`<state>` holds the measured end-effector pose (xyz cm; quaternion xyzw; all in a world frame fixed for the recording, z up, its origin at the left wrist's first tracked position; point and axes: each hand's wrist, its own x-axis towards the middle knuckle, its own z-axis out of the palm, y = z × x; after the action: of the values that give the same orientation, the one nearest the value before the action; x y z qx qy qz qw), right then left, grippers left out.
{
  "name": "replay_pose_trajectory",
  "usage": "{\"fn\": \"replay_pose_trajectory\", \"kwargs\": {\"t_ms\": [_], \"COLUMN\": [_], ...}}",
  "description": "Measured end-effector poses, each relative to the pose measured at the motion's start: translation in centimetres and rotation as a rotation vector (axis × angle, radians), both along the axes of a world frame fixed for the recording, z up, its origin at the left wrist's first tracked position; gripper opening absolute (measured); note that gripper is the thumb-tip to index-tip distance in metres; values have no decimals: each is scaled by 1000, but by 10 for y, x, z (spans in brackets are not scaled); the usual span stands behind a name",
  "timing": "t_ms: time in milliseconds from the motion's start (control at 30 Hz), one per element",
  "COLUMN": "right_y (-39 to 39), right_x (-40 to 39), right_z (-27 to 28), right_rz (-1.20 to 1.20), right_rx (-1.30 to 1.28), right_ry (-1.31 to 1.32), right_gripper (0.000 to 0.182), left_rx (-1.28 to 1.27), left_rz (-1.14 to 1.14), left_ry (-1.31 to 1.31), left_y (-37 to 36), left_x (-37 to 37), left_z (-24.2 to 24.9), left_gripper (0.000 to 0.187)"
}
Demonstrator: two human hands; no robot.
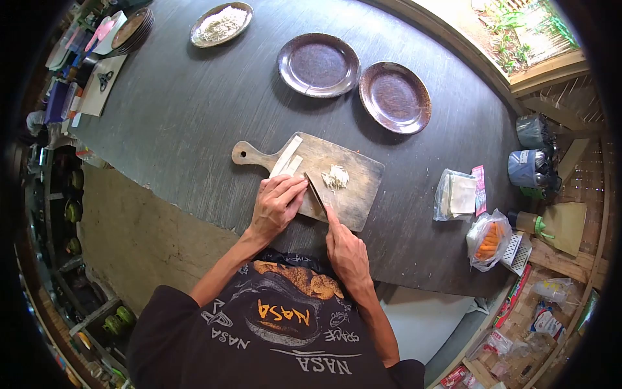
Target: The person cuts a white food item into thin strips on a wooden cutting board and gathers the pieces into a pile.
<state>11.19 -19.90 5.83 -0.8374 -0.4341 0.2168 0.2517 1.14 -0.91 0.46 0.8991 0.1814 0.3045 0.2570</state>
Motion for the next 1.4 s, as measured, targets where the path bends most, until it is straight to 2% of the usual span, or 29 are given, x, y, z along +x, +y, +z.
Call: {"fn": "replay_pose_trajectory", "kwargs": {"t_ms": [133, 467, 767, 933, 1067, 1133, 1400], "right_y": [-8, -14, -5, -14, -24, -21, -5], "right_x": [-6, -7, -2, -6, -7, -10, -13], "right_z": [6, -5, 4, 13, 4, 1, -3], "right_rz": [-15, -20, -6, -30, -38, -43, -57], "right_rx": [-141, 20, -44, -175, -129, -18, -12], "right_ry": [-48, -31, -28, -24, -6, 15, -7], "right_gripper": [64, 64, 63, 64, 64, 65, 66], "left_rx": [12, 22, 17, 2, 3, 7, 3], "left_rz": [-12, -8, -18, -15, -3, -4, 3], "left_ry": [0, 3, 12, 24, 17, 22, 12], "left_y": [2, 1, 1, 0, 0, -1, -1], "left_x": [3, 1, 1, 1, -1, 0, -1], "left_z": [1, 0, 1, 5, 4, 4, 2], "left_gripper": [26, 25, 29, 28, 28, 28, 29]}}
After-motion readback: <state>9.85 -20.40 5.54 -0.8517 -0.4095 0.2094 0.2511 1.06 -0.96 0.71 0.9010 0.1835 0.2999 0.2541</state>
